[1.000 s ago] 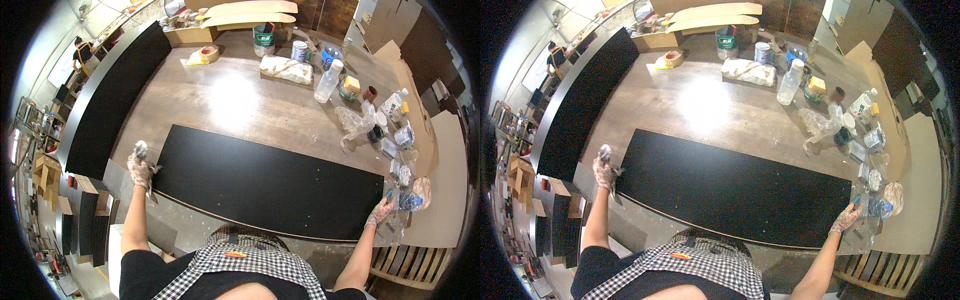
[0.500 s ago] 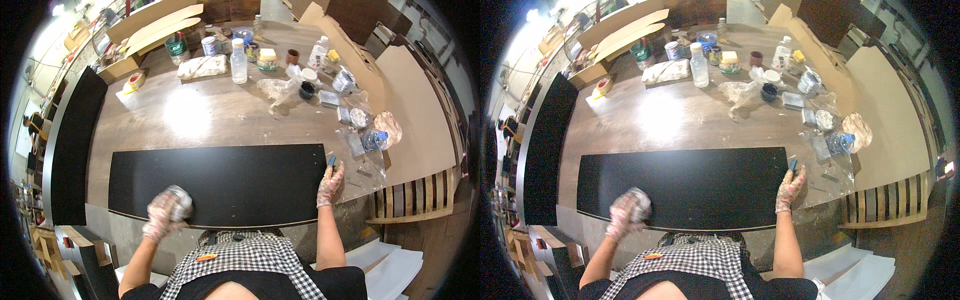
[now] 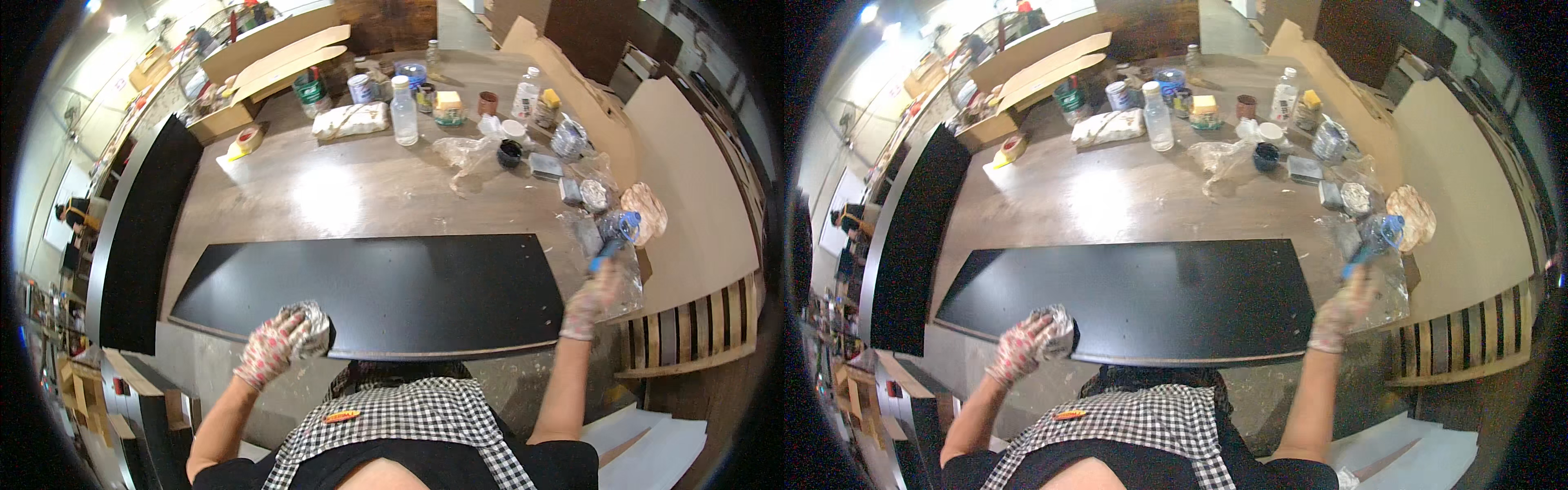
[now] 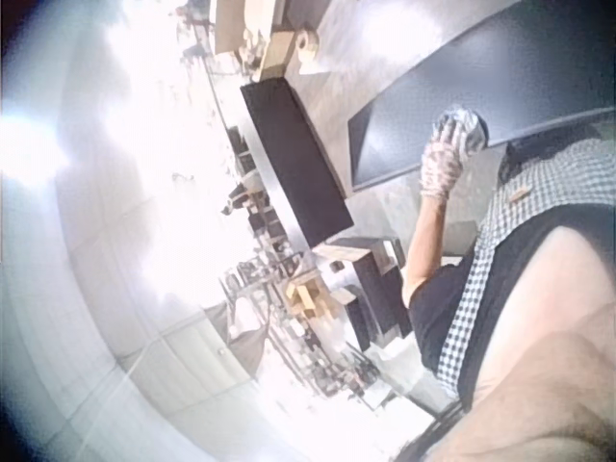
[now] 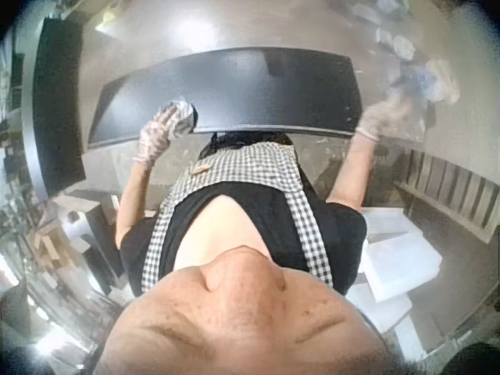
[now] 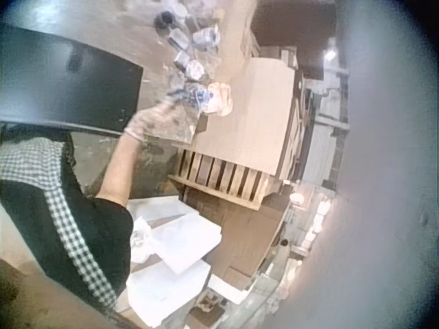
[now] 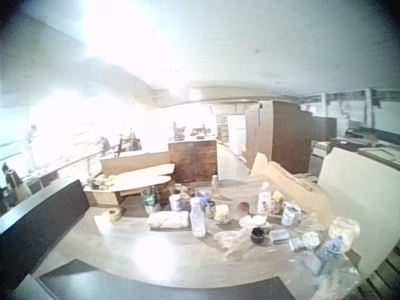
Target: The person wipes a black rectangular panel with a cloth and a small blue tool, repeatedly cleaning the surface and edges. The person then stacks the cleaned panel with other similar panels.
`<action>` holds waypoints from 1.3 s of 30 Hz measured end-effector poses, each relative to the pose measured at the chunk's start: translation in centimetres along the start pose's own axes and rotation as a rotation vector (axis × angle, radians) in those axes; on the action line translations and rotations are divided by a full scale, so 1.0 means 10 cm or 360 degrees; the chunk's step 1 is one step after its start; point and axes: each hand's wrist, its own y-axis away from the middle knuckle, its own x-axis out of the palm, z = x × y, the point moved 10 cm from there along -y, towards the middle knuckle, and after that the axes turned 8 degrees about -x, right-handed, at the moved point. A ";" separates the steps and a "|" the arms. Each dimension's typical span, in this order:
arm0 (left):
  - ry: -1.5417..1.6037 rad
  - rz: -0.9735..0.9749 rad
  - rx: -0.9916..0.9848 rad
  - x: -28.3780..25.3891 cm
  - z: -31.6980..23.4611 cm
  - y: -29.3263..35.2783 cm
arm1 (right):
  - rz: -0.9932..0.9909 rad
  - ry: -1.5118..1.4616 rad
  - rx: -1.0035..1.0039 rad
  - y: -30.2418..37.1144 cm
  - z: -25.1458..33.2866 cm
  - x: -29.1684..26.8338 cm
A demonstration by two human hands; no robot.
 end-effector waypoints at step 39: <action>0.0875 -0.0418 -0.0728 0.71 1.35 -2.52 | 0.1220 -0.0263 0.0504 1.95 0.07 1.92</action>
